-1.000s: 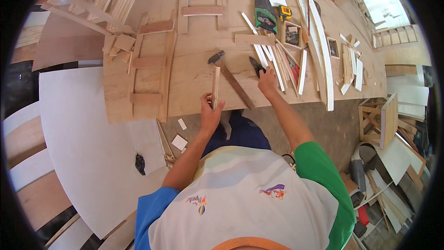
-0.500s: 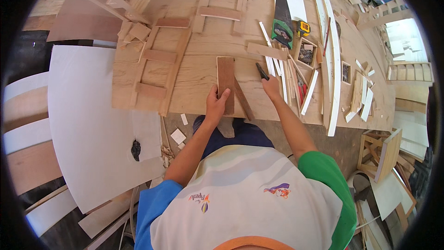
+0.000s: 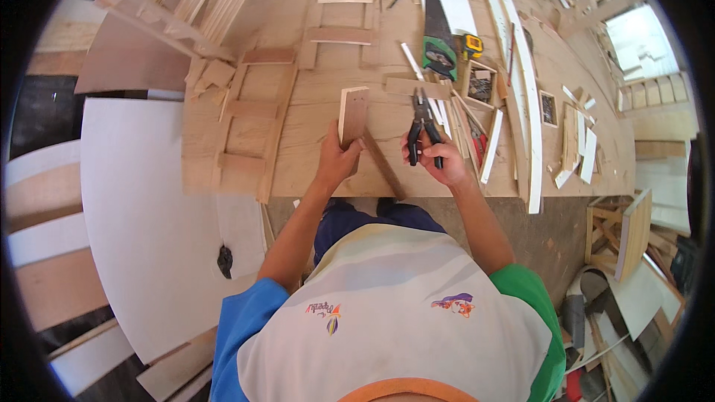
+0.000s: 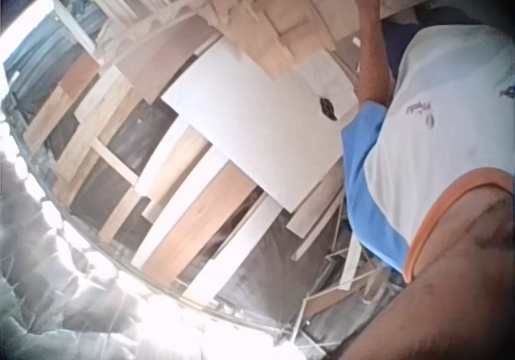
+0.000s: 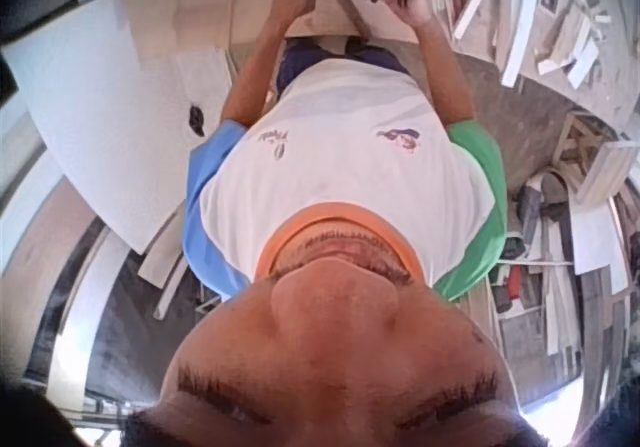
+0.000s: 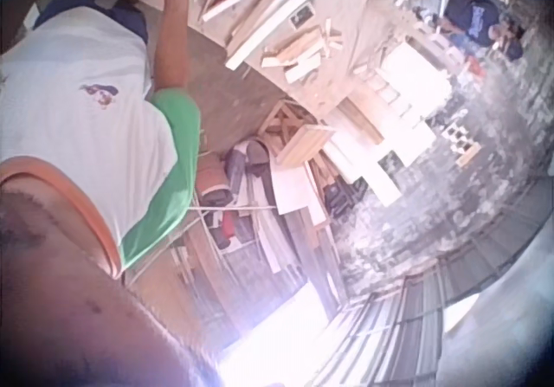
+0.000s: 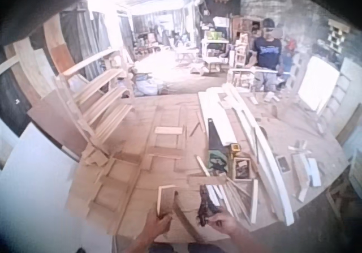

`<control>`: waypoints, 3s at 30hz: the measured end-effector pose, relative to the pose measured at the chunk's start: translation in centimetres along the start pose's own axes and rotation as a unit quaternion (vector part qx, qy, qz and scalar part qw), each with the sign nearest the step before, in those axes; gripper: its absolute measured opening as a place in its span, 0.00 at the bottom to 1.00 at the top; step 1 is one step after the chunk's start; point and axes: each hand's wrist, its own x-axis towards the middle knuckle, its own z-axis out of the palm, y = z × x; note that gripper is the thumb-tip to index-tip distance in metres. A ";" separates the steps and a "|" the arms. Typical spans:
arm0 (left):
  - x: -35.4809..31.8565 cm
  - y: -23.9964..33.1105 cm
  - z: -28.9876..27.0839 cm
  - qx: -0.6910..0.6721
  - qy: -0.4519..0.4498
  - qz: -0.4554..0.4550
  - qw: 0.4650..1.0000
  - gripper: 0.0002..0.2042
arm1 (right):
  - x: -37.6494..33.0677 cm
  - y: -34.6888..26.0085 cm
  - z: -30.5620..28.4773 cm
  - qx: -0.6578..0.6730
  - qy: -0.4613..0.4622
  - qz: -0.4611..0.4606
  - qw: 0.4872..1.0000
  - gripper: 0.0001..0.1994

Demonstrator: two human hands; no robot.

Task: The person assembles a small wooden ladder by fitting rungs into side rails, using a hammer to tap them into place and pliers to adjust small fasteners.

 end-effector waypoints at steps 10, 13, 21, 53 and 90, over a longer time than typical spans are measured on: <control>1.9 5.1 1.7 0.192 -0.069 0.177 0.963 0.23 | -3.9 -2.7 2.7 -0.026 -0.015 0.090 0.995 0.20; 1.8 6.0 2.2 0.189 -0.080 0.195 0.959 0.22 | -4.3 -2.8 2.1 -0.035 0.003 0.096 0.995 0.21; 1.7 5.8 3.0 0.193 -0.071 0.249 0.946 0.23 | -4.6 -3.2 2.0 -0.026 0.025 0.102 0.994 0.20; 1.9 5.0 4.3 0.189 -0.152 0.148 0.959 0.19 | -5.2 0.3 3.1 0.005 0.078 0.219 0.973 0.08; 3.0 1.3 8.5 0.265 -0.127 0.112 0.949 0.23 | -6.5 0.8 1.0 -0.065 0.159 0.176 0.969 0.09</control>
